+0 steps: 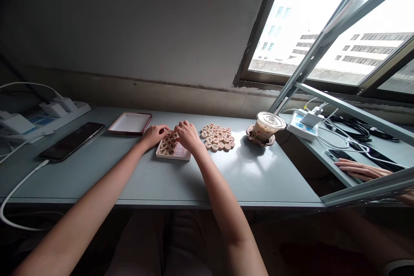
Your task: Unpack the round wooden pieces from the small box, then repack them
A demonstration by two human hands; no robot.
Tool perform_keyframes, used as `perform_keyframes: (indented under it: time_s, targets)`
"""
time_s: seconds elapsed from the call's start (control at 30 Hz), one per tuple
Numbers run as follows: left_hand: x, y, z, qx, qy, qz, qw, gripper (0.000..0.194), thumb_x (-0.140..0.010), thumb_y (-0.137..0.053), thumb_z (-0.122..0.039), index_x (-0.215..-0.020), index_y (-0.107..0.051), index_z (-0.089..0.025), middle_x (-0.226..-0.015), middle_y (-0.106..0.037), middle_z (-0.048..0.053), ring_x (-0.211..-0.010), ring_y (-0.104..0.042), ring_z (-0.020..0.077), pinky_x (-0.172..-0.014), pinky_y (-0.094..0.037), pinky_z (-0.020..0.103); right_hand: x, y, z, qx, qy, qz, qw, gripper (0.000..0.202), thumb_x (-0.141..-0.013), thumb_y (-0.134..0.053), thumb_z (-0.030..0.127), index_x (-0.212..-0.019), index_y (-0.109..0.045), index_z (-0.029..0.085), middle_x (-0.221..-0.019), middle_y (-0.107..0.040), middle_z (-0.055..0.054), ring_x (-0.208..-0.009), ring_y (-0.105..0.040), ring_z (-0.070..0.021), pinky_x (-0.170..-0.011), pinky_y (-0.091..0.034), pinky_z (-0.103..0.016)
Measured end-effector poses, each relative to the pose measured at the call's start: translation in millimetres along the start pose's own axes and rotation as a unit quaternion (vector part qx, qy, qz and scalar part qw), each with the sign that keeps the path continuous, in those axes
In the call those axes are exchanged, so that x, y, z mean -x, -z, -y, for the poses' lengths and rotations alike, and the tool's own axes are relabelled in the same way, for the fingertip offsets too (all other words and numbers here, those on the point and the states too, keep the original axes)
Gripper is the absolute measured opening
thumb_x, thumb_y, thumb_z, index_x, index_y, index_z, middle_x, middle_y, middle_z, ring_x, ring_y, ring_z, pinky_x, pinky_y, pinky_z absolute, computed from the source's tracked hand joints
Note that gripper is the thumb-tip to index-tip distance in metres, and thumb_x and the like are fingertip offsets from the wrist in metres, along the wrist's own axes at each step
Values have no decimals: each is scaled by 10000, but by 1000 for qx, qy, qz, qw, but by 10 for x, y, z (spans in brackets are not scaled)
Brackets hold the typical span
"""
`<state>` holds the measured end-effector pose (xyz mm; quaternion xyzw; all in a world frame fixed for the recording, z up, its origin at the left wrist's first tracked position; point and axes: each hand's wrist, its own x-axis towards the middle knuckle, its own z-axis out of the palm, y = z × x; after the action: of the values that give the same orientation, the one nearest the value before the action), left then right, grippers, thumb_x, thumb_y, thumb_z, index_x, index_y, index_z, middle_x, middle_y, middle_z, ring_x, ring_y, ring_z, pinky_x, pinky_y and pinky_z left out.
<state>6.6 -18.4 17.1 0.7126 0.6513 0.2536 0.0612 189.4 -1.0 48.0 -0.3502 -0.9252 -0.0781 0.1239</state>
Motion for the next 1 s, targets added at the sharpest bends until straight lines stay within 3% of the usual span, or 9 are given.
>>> perform_keyframes:
  time_s: [0.2, 0.33, 0.6, 0.87, 1.0]
  targets:
    - [6, 27, -5, -3, 14, 5, 1000, 277, -815, -473, -328, -965, -685, -234, -810, -699, 40, -734, -608, 191, -620, -390, 256, 115, 63, -150, -46, -26, -46, 998, 263, -805, -650, 335, -1025, -616, 194, -1056, -546, -88, -1007, -450, -229, -821, -384, -331]
    - [23, 56, 0, -10, 39, -7, 999, 269, -809, -481, -313, -962, -689, -238, -795, -699, 42, -738, -615, 199, -627, -400, 260, 238, 182, -374, -52, -107, -85, 989, 206, -825, -605, 306, -1006, -626, 212, -1075, -539, -82, -1054, -424, -242, -864, -352, -352]
    - [43, 87, 17, 30, 47, 2, 998, 275, -829, -461, -295, -964, -686, -213, -853, -704, 44, -772, -617, 198, -689, -422, 267, 387, 51, -580, -44, -200, 16, 979, 241, -837, -552, 323, -1038, -626, 214, -1081, -560, -111, -1020, -424, -271, -830, -319, -383]
    - [81, 94, 5, 22, 50, 4, 998, 298, -838, -437, -292, -997, -671, -198, -858, -699, 52, -767, -606, 194, -665, -411, 266, 348, 24, -522, -61, -214, -26, 975, 221, -837, -546, 285, -1026, -642, 224, -1112, -549, -108, -1060, -411, -282, -847, -314, -399]
    - [85, 101, -7, 18, 52, 9, 998, 304, -836, -437, -287, -1011, -669, -198, -814, -695, 49, -720, -601, 187, -638, -404, 260, 255, 70, -270, -143, -104, -17, 984, 274, -853, -552, 301, -1120, -604, 263, -1160, -565, -81, -1078, -455, -252, -855, -336, -366]
